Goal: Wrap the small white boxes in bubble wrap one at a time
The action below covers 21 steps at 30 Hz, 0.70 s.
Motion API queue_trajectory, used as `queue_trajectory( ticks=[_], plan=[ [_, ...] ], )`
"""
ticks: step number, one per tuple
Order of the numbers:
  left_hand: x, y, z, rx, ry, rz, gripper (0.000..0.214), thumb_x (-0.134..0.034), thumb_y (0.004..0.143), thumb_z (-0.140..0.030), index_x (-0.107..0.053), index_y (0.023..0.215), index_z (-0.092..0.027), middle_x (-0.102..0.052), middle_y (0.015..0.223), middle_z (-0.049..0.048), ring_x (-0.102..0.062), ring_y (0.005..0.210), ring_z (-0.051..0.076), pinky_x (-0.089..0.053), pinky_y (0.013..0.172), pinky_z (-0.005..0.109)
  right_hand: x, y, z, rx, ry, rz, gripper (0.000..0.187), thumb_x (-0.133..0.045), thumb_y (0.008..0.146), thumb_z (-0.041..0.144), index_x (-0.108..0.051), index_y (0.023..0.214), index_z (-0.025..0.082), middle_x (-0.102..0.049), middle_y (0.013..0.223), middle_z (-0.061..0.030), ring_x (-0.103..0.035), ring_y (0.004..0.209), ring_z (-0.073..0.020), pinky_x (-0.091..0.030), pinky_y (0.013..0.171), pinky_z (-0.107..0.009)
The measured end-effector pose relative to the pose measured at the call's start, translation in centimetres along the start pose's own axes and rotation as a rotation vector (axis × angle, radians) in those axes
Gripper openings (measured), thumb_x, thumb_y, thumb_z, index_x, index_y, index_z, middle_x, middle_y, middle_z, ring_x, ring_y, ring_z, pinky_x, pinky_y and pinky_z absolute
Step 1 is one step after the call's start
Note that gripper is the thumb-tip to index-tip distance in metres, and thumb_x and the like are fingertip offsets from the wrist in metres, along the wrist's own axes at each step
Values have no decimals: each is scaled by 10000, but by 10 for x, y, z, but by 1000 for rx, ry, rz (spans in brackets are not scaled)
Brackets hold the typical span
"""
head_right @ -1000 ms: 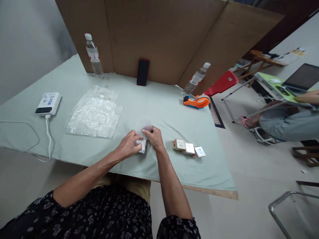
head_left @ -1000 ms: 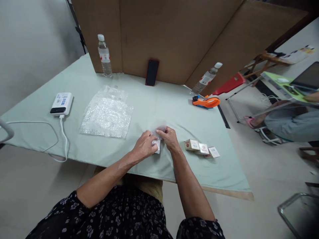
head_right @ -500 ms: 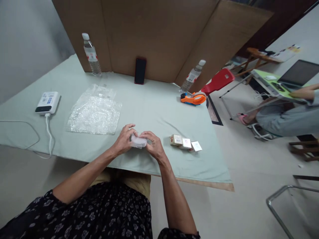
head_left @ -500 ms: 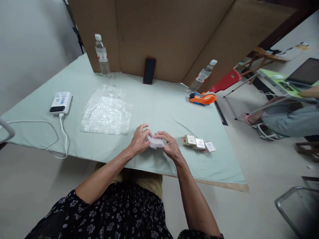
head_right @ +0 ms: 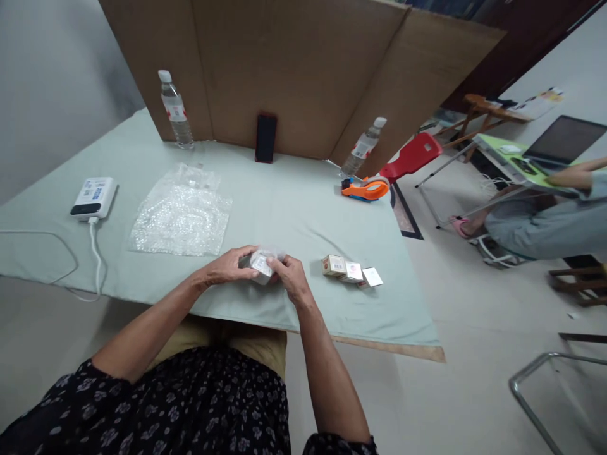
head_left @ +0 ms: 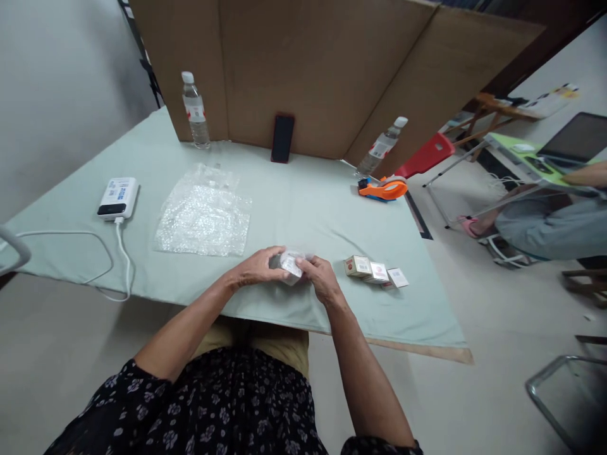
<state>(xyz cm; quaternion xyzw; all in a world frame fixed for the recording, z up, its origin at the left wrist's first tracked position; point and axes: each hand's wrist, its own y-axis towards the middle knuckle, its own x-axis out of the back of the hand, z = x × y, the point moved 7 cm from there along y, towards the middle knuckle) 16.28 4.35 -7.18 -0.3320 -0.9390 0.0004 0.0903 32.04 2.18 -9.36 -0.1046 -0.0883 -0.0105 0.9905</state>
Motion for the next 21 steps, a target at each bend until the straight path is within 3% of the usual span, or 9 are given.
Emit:
queue_trajectory(
  ticks=[3, 8, 14, 18, 21],
  plan=[
    [-7, -3, 12, 22, -210, -4, 539, -731, 737, -318, -600, 1235, -159, -663, 1187, 109, -622, 1094, 260, -472, 993, 423, -5, -1, -6, -86, 21, 66, 484, -648, 709, 652, -647, 707, 168, -605, 587, -16, -541, 530, -164, -448, 495, -287],
    [-13, 1, 26, 115, -350, -98, 813, -753, 666, -237, -445, 1408, -110, -539, 1396, 185, -561, 1235, 292, -417, 1078, 443, 3, -3, 10, 139, -247, -2, 485, -555, 811, 641, -527, 614, 199, -468, 575, 24, -438, 582, -132, -358, 539, -259],
    [-16, 5, 17, 145, -330, -88, 991, -764, 635, -228, -315, 1504, -70, -477, 1462, 216, -495, 1317, 333, -373, 1123, 456, 0, -6, 11, 175, -188, 96, 357, -576, 845, 533, -626, 876, 181, -601, 774, 2, -510, 719, -157, -408, 661, -271],
    [-19, 7, 19, 156, -421, -124, 992, -776, 623, -231, -321, 1489, -66, -533, 1395, 203, -522, 1277, 318, -407, 1086, 435, -2, -5, 13, 170, -201, 142, 340, -557, 855, 501, -658, 879, 177, -610, 778, -1, -512, 725, -160, -397, 669, -273],
    [-19, 9, 22, 174, -454, -159, 927, -769, 650, -243, -357, 1464, -81, -564, 1348, 189, -556, 1221, 302, -450, 1027, 416, 4, 4, 16, 164, -204, 71, 337, -589, 827, 510, -658, 813, 181, -586, 724, 4, -491, 693, -154, -388, 646, -272]
  ],
)
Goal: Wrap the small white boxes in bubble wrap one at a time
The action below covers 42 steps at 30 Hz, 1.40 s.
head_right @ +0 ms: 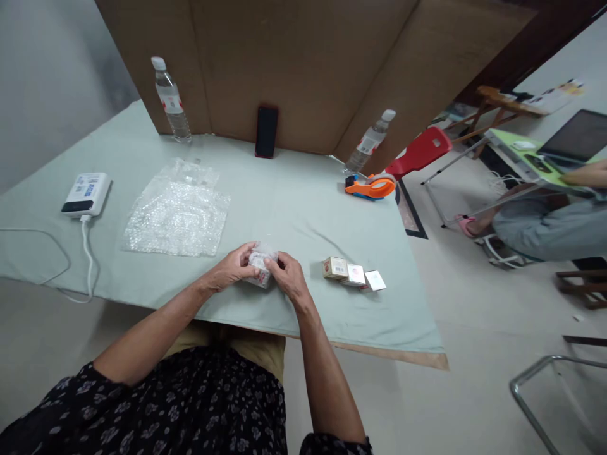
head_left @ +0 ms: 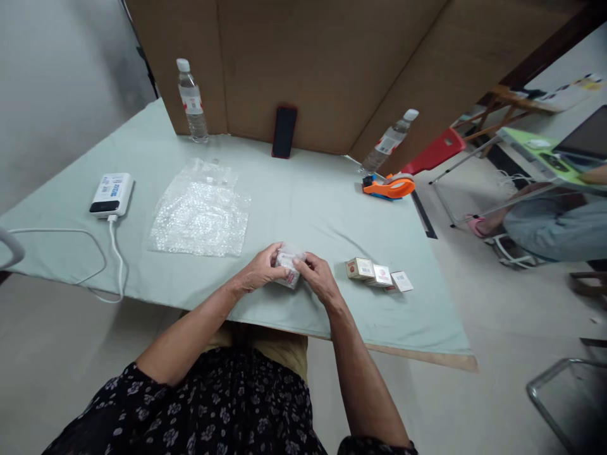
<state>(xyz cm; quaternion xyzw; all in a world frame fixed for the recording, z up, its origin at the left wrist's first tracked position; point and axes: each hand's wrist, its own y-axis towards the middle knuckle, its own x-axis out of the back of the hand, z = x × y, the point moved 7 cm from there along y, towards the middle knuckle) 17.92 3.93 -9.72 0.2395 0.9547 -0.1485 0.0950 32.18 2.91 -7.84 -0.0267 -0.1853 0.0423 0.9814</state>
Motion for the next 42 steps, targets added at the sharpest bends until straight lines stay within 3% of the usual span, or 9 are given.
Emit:
queue_trajectory(
  ticks=[3, 7, 11, 18, 23, 27, 33, 37, 42],
  plan=[
    [-2, 1, -1, -17, -23, 23, 844, -760, 670, -241, -408, 1423, -94, -601, 1284, 163, -595, 1144, 268, -478, 973, 382, 5, 16, -1, -32, 87, -67, 361, -621, 792, 540, -668, 816, 183, -599, 717, -1, -495, 678, -152, -400, 631, -275],
    [-4, 0, -5, -35, -7, 39, 686, -743, 680, -226, -508, 1317, -128, -654, 1143, 100, -627, 1023, 215, -495, 905, 342, -2, 37, 0, -87, 239, -26, 347, -722, 673, 506, -677, 790, 182, -635, 710, 0, -528, 669, -151, -432, 641, -281],
    [-1, 2, -5, 3, 4, 30, 535, -735, 666, -233, -568, 1166, -142, -659, 959, 39, -628, 871, 167, -493, 807, 303, -2, 38, 12, -13, 271, -63, 241, -706, 675, 428, -662, 723, 196, -639, 684, 6, -544, 656, -151, -450, 661, -291],
    [2, 2, -9, -24, 212, -14, 344, -673, 720, -288, -638, 1028, -139, -645, 825, 10, -582, 746, 137, -455, 703, 260, 3, 0, 35, 145, -100, -120, 141, -609, 773, 304, -721, 763, 220, -739, 819, -28, -648, 808, -203, -490, 832, -340],
    [5, -4, -20, -156, 579, -158, 326, -635, 778, -326, -702, 1050, -158, -690, 932, 44, -595, 837, 179, -474, 805, 303, 2, -9, 41, 231, -248, -102, 190, -570, 846, 291, -753, 841, 240, -776, 935, -47, -702, 904, -228, -506, 898, -369],
    [11, -3, -17, -143, 450, -137, 346, -596, 814, -354, -697, 1052, -124, -711, 941, 69, -624, 837, 186, -491, 796, 309, -5, -14, 44, 337, -398, -37, 209, -566, 890, 283, -752, 979, 256, -776, 1028, -47, -703, 1011, -238, -492, 947, -400],
    [20, -3, -9, -83, 305, -34, 446, -619, 786, -305, -669, 1178, -99, -722, 1080, 98, -656, 955, 205, -506, 875, 327, -15, -29, 48, 552, -684, -77, 221, -571, 953, 303, -708, 1117, 243, -751, 1136, -67, -587, 1257, -288, -418, 997, -458],
    [20, -3, -10, -119, 330, -58, 393, -607, 801, -323, -687, 1126, -116, -729, 1061, 83, -658, 959, 208, -507, 900, 342, -22, -33, 48, 582, -833, -57, 262, -497, 988, 259, -680, 1175, 247, -721, 1188, -82, -496, 1347, -296, -387, 1014, -474],
    [17, -3, -13, -147, 353, -90, 362, -593, 808, -340, -687, 1093, -137, -718, 1018, 68, -646, 940, 200, -506, 873, 327, -22, -32, 42, 591, -897, 8, 397, -630, 900, 344, -609, 1278, 225, -573, 1407, -144, -427, 1390, -334, -381, 1043, -500]
  ],
)
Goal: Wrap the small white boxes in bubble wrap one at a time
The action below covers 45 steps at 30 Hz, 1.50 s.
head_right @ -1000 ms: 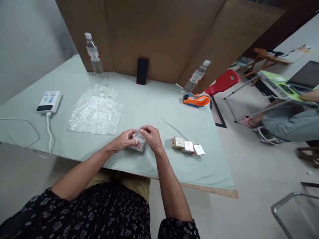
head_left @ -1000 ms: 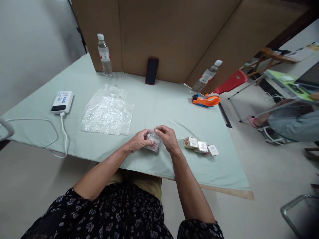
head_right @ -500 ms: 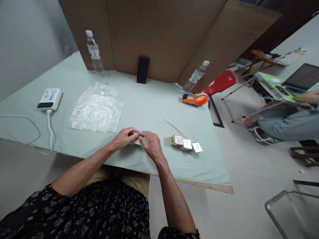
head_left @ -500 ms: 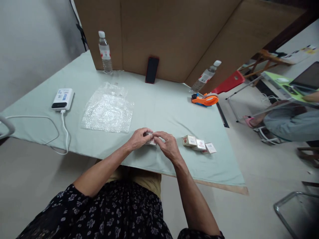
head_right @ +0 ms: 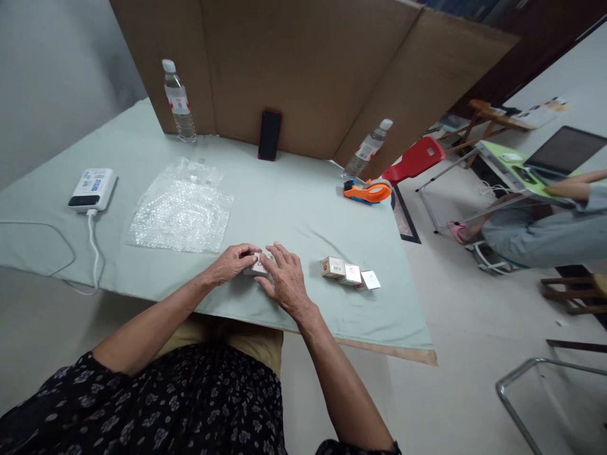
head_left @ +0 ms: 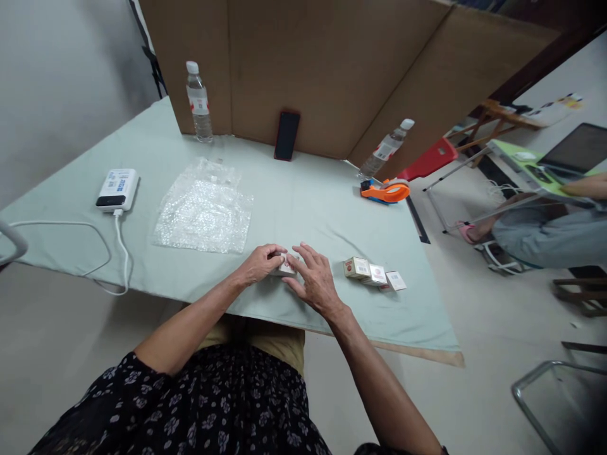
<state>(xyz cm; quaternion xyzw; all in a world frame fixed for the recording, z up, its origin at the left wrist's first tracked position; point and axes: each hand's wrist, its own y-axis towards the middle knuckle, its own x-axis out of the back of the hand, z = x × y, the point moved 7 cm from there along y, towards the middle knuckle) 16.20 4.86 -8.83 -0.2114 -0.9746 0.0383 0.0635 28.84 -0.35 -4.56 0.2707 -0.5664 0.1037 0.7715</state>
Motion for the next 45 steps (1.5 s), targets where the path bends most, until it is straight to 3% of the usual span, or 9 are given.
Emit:
queue_trajectory(
  ticks=[4, 11, 16, 26, 32, 35, 39, 42, 45],
  plan=[
    [0, -2, 5, -27, 0, -39, 347, -581, 834, -354, -668, 1090, -137, -698, 1048, 79, -633, 958, 198, -503, 885, 330, -3, 7, -6, -18, 21, 30, 354, -652, 857, 250, -627, 1209, 217, -638, 1314, -125, -430, 1391, -329, -378, 1041, -482],
    [6, -20, 21, -190, 2, -370, 412, -563, 886, -375, -551, 1229, -145, -620, 1232, 137, -605, 1121, 217, -490, 970, 351, 1, 11, -11, -38, 103, 7, 321, -651, 837, 236, -633, 1157, 224, -703, 1179, -94, -512, 1319, -305, -382, 1033, -460],
    [2, -26, 12, -259, 170, -370, 376, -589, 840, -268, -572, 1202, -168, -636, 1193, 126, -601, 1105, 241, -500, 952, 388, 18, 9, -36, -119, 86, -111, 349, -640, 827, 249, -626, 1175, 219, -700, 1179, -110, -555, 1267, -315, -401, 1016, -470],
    [-11, -28, 2, -389, 433, -299, 216, -572, 768, -111, -671, 947, -183, -656, 1100, 114, -575, 1092, 269, -461, 996, 458, 56, 4, -182, -395, -20, -185, 375, -634, 798, 336, -651, 1143, 187, -678, 1215, -159, -568, 1215, -346, -427, 1004, -527],
    [-14, -28, -2, -405, 469, -280, 189, -551, 781, -98, -672, 896, -186, -684, 1007, 96, -591, 1022, 253, -470, 960, 439, 53, 1, -249, -578, -79, -134, 376, -597, 826, 368, -655, 1154, 194, -681, 1180, -153, -601, 1107, -338, -466, 934, -514],
    [-15, -28, -2, -425, 485, -278, 188, -544, 784, -93, -673, 890, -179, -692, 990, 98, -595, 1000, 251, -478, 937, 440, 55, 0, -243, -581, -116, -116, 460, -651, 803, 390, -635, 1217, 190, -622, 1297, -178, -562, 1173, -364, -456, 943, -521],
    [-15, -27, 1, -453, 490, -297, 181, -555, 782, -94, -673, 888, -180, -697, 986, 87, -598, 999, 243, -489, 933, 434, 62, -14, -194, -503, -199, -155, 546, -574, 865, 394, -510, 1383, 236, -526, 1446, -150, -481, 1307, -363, -414, 1001, -544],
    [-17, -27, 0, -473, 497, -310, 181, -563, 768, -86, -675, 878, -177, -695, 981, 89, -605, 989, 237, -507, 919, 422, 52, -35, -162, -392, -249, 8, 497, -582, 827, 400, -579, 1304, 256, -563, 1416, -121, -476, 1322, -374, -421, 998, -538],
    [-16, -33, -9, -503, 556, -343, 183, -570, 766, -85, -681, 879, -177, -687, 1011, 99, -599, 1025, 247, -514, 941, 428, 46, -58, -158, -382, -374, 135, 639, -591, 762, 330, -510, 1382, 201, -551, 1428, -153, -438, 1352, -411, -430, 979, -556]
  ],
)
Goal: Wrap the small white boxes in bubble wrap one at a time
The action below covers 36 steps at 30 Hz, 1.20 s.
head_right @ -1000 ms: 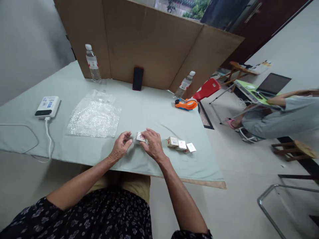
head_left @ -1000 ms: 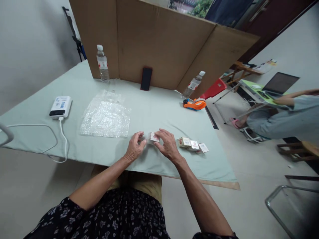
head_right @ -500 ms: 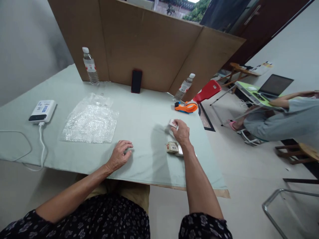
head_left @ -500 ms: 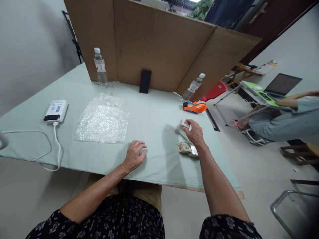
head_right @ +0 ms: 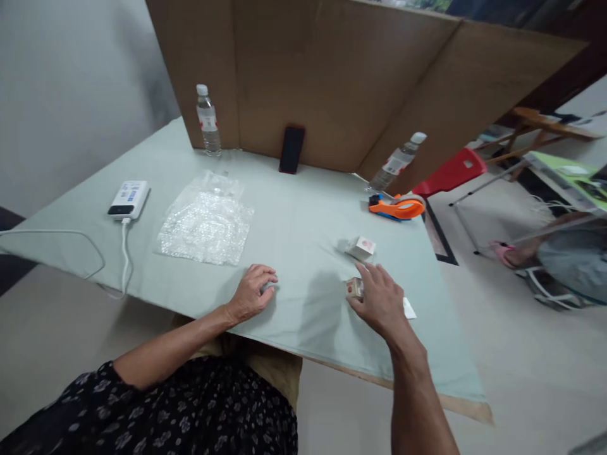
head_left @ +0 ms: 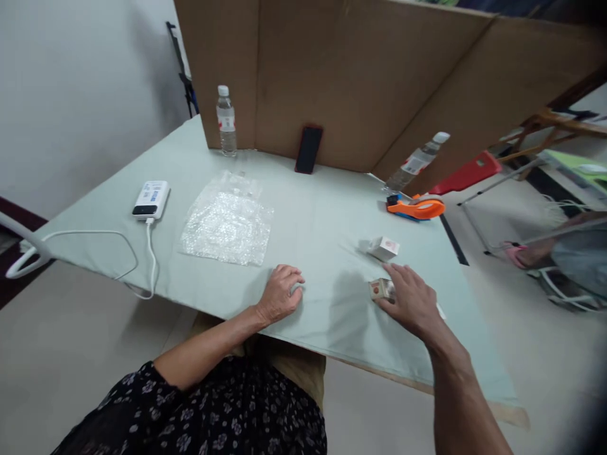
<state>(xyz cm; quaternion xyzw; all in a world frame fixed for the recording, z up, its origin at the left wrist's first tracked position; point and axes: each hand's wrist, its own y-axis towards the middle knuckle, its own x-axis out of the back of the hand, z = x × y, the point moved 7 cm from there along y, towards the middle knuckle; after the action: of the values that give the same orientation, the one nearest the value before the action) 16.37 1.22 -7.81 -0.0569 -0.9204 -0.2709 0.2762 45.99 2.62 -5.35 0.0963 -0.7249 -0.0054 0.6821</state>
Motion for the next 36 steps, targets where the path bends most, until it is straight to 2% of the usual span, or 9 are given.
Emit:
queue_trajectory(
  ticks=[4, 10, 15, 19, 22, 25, 30, 33, 36],
  plan=[
    [38, -6, -2, -50, 213, -8, 256, -568, 783, -75, -689, 983, -181, -645, 1200, 115, -523, 1224, 287, -452, 1060, 471, -6, -4, -7, -1, -127, 53, 541, -518, 718, 151, -587, 1254, 176, -652, 1293, -145, -464, 1334, -386, -401, 995, -546],
    [115, -13, 47, 138, 647, 50, 507, -586, 738, -69, -619, 1237, -155, -490, 1443, 187, -322, 1431, 409, -350, 1097, 602, -5, -6, 36, 119, 63, 145, 383, -586, 720, 239, -646, 1098, 221, -715, 1105, -111, -636, 1056, -328, -453, 859, -445],
    [125, -4, 62, 112, 647, 88, 481, -628, 742, -138, -625, 1223, -158, -532, 1403, 182, -389, 1393, 389, -351, 1109, 564, 25, -11, 102, 288, 270, -2, 486, -632, 783, 315, -583, 1262, 246, -670, 1231, -114, -603, 1129, -333, -451, 896, -463],
    [144, -13, 65, 164, 608, -114, 334, -601, 804, -184, -652, 1130, -127, -632, 1223, 173, -549, 1201, 336, -435, 1035, 499, 46, 10, 178, 384, 428, -174, 375, -623, 864, 324, -592, 1232, 256, -665, 1240, -104, -588, 1166, -306, -421, 975, -485],
    [151, -30, 68, 177, 560, -156, 186, -581, 829, -179, -676, 987, -157, -676, 1057, 122, -602, 1031, 284, -482, 948, 445, 31, 35, 253, 531, 458, -127, 429, -645, 845, 248, -581, 1269, 230, -609, 1350, -134, -569, 1203, -308, -421, 979, -484],
    [148, -44, 70, 180, 534, -124, 116, -583, 831, -163, -675, 900, -180, -683, 991, 95, -603, 980, 266, -487, 909, 421, 7, 64, 297, 529, 443, -113, 332, -613, 838, 141, -641, 1165, 188, -611, 1359, -157, -596, 1172, -302, -429, 944, -468],
    [149, -50, 77, 201, 528, -124, 116, -591, 812, -127, -669, 871, -190, -690, 984, 84, -596, 961, 261, -483, 882, 415, 16, 81, 271, 395, 523, -339, 169, -546, 903, 108, -676, 949, 205, -758, 1061, -68, -682, 963, -214, -436, 879, -382],
    [154, -51, 76, 188, 530, -130, 97, -587, 822, -132, -658, 856, -188, -682, 931, 79, -595, 928, 258, -486, 854, 413, 43, 52, 231, 361, 483, -527, 141, -554, 916, 123, -660, 960, 204, -759, 1029, -58, -678, 975, -203, -422, 886, -366],
    [158, -54, 62, 157, 495, -183, 70, -578, 846, -154, -638, 834, -189, -658, 858, 63, -593, 875, 240, -494, 828, 402, 55, 11, 204, 323, 366, -500, 137, -561, 903, 108, -650, 934, 206, -754, 984, -49, -666, 954, -211, -405, 885, -376]
  ],
)
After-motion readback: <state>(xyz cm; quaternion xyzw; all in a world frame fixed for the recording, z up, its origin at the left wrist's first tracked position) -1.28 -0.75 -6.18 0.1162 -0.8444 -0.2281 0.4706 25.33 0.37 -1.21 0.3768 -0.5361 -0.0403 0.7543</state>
